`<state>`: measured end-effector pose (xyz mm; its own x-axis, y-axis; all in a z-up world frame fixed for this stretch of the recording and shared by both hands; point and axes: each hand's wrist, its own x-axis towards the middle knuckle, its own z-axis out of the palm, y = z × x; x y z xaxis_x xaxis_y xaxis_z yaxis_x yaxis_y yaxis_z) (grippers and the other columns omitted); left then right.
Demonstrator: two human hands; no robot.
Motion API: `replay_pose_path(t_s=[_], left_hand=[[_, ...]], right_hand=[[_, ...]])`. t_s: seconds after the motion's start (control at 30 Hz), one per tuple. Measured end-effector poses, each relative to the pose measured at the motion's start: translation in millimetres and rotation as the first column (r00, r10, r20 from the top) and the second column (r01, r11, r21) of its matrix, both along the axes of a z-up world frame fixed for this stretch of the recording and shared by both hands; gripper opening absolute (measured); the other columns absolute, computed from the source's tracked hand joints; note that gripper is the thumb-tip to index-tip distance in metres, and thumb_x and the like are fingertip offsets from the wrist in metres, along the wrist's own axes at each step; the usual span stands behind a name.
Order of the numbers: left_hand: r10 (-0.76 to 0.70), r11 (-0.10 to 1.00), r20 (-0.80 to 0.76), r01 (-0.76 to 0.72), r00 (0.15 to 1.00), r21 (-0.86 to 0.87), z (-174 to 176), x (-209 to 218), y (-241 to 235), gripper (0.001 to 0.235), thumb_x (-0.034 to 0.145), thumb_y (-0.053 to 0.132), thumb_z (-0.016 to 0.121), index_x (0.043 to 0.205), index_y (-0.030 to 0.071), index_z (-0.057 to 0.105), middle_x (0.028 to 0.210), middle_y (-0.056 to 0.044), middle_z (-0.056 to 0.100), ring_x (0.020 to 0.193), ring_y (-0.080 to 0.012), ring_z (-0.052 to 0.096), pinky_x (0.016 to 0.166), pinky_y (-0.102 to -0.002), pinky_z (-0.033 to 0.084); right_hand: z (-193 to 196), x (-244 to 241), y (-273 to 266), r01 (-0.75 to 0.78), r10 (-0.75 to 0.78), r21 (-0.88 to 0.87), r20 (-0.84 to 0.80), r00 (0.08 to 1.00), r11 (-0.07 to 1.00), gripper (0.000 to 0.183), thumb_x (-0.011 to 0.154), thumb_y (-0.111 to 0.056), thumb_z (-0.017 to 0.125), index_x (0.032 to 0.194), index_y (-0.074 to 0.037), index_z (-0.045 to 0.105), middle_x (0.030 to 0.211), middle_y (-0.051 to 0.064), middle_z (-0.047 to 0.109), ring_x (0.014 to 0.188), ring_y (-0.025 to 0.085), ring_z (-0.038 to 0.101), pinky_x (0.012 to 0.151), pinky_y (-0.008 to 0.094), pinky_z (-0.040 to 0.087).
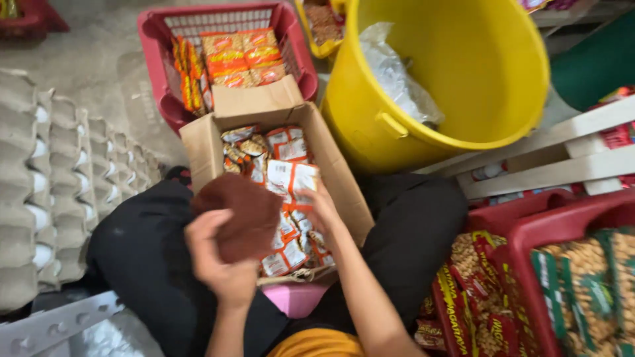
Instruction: The person sorts snack packets by picking them from a basket and placing them into a cardboard box while wiping some of the packets with a cloth.
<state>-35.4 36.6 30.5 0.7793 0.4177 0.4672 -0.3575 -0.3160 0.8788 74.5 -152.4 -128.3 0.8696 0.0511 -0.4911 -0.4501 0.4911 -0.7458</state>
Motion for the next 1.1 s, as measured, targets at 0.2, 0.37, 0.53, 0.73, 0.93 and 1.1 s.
replay_pose_path(t_s=[0.2, 0.37, 0.53, 0.73, 0.93, 1.1], left_hand=[[-0.327, 0.88, -0.043, 0.321, 0.944, 0.351, 4.8, 46.6, -56.8, 0.089, 0.06, -0.002, 0.07, 0.147, 0.004, 0.053, 0.156, -0.029, 0.043, 0.146, -0.0466, 0.034, 0.119, -0.051, 0.025], [-0.36, 0.933, -0.037, 0.36, 0.932, -0.011, -3.3, 39.8, -68.2, 0.074, 0.073, -0.006, 0.056, 0.145, 0.01, 0.056, 0.15, -0.017, 0.058, 0.148, -0.0356, 0.049, 0.125, -0.044, 0.034], [-0.542, 0.831, 0.02, 0.533, 0.84, 0.16, -8.6, 23.8, -62.3, 0.071, 0.068, -0.005, 0.06, 0.138, 0.01, 0.062, 0.149, -0.015, 0.061, 0.152, -0.036, 0.045, 0.129, -0.044, 0.027], [-0.391, 0.919, 0.049, 0.386, 0.919, 0.078, 9.2, 37.0, -52.6, 0.06, 0.077, 0.012, 0.068, 0.137, 0.014, 0.063, 0.154, -0.011, 0.057, 0.155, -0.0331, 0.04, 0.13, -0.053, 0.021], [-0.551, 0.754, -0.067, 0.531, 0.832, 0.387, 32.8, 24.5, -56.7, 0.059, 0.071, 0.025, 0.076, 0.129, 0.016, 0.067, 0.149, -0.002, 0.061, 0.151, -0.035, 0.043, 0.125, -0.065, 0.013], [-0.465, 0.823, -0.118, 0.478, 0.877, 0.306, 43.7, 30.4, -60.7, 0.073, 0.074, 0.024, 0.082, 0.142, 0.017, 0.056, 0.158, -0.008, 0.05, 0.153, -0.0345, 0.037, 0.121, -0.064, 0.017]], right_hand=[[28.8, -72.0, -12.0, -0.082, -0.04, 0.395, 0.292, 0.956, 0.915, 0.047, 0.103, -0.01, 0.059, 0.148, 0.002, 0.052, 0.139, 0.017, 0.062, 0.123, 0.027, 0.064, 0.109, 0.042, 0.052], [40.9, -89.4, -14.6, -0.099, 0.057, 0.076, 0.429, 0.901, 0.992, 0.048, 0.099, -0.005, 0.059, 0.146, -0.003, 0.049, 0.138, 0.011, 0.059, 0.123, 0.022, 0.062, 0.108, 0.041, 0.051], [42.2, -70.6, -42.0, -0.032, -0.043, 0.27, 0.266, 0.963, 0.962, 0.049, 0.09, -0.008, 0.055, 0.138, -0.008, 0.051, 0.125, 0.013, 0.067, 0.108, 0.027, 0.07, 0.095, 0.044, 0.056], [25.1, -90.1, -21.3, -0.288, 0.193, 0.122, 0.497, 0.846, 0.95, 0.054, 0.096, 0.004, 0.058, 0.15, -0.001, 0.048, 0.135, 0.012, 0.062, 0.12, 0.024, 0.063, 0.102, 0.041, 0.053], [54.7, -82.8, -46.5, -0.212, 0.126, 0.507, 0.199, 0.972, 0.835, 0.053, 0.093, -0.013, 0.06, 0.144, -0.01, 0.047, 0.133, 0.014, 0.066, 0.118, 0.03, 0.063, 0.098, 0.045, 0.056], [45.2, -85.0, -43.6, -0.176, 0.337, -0.301, 0.657, 0.674, 0.937, 0.057, 0.1, -0.013, 0.067, 0.151, 0.002, 0.048, 0.15, 0.016, 0.055, 0.136, 0.027, 0.055, 0.116, 0.046, 0.045]])
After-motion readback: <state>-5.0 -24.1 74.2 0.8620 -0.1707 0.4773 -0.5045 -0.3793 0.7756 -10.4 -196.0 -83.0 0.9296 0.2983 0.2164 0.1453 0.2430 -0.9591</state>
